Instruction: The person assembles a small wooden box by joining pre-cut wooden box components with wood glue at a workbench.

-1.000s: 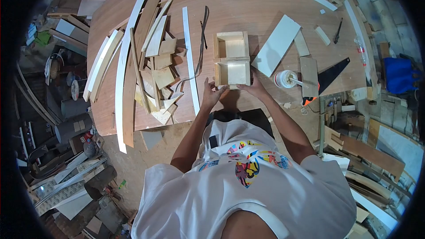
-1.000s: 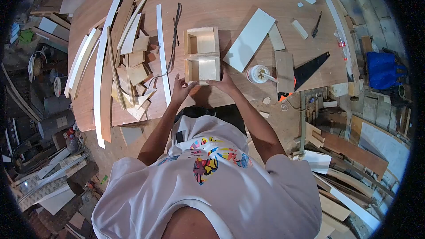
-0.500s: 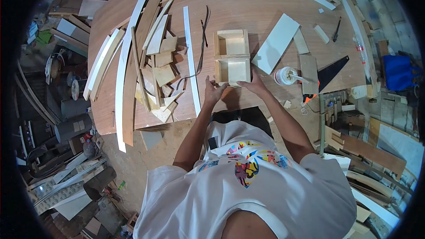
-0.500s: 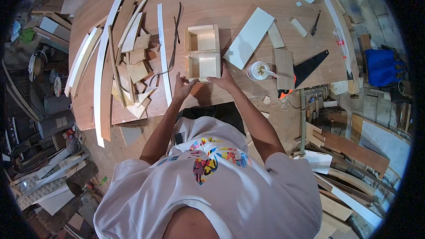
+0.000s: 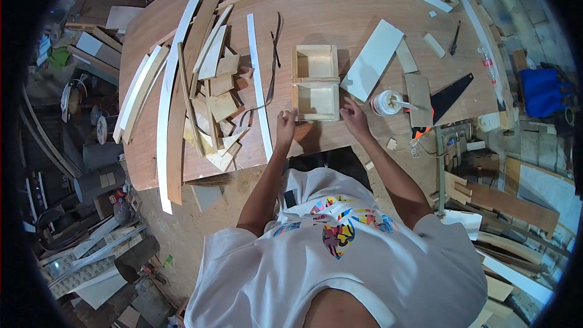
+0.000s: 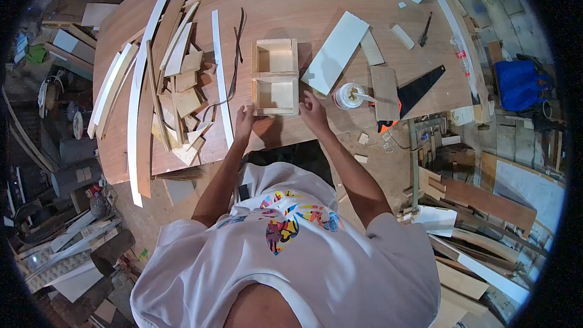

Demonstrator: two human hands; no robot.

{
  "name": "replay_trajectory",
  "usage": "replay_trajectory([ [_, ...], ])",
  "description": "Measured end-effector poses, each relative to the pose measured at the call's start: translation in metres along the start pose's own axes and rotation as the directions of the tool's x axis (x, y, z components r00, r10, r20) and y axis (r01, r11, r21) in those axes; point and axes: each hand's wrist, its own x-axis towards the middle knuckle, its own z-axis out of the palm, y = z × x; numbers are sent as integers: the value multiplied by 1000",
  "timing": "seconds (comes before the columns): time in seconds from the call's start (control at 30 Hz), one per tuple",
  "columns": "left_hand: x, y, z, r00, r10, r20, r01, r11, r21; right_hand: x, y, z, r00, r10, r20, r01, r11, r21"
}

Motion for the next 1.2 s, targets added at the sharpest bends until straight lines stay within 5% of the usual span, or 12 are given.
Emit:
replay_trajectory([
  [0.07, 3, -5, -14, 989, -89, 116, 109, 978, -178, -33, -53, -1, 844, -534, -52, 485, 801, -351],
  [0.23, 3, -26, -35, 992, -115, 55, 127, 937, -327, -36, -71, -4, 826, -550, 121, 555, 760, -337],
  [0.43, -12, -35, -50, 999, 31, 44, -30, 999, -35, -27, -87, -12, 824, -518, 229, 560, 684, -469],
  [0.57, -12, -25, -38, 998, 53, 43, -52, 998, -18, -27, -86, -10, 827, -436, 355, 560, 581, -591],
  [0.7, -5, -7, -21, 997, -6, 73, -1, 995, 96, -21, -85, -10, 860, -296, 415, 501, 641, -582],
  [0.8, -3, 20, -7, 995, -90, 37, 80, 974, 213, -13, -81, -10, 833, -331, 443, 548, 595, -588],
  [1.2, -3, 45, -6, 980, -95, 173, 76, 991, 111, -3, -87, -15, 809, -297, 506, 581, 532, -616],
])
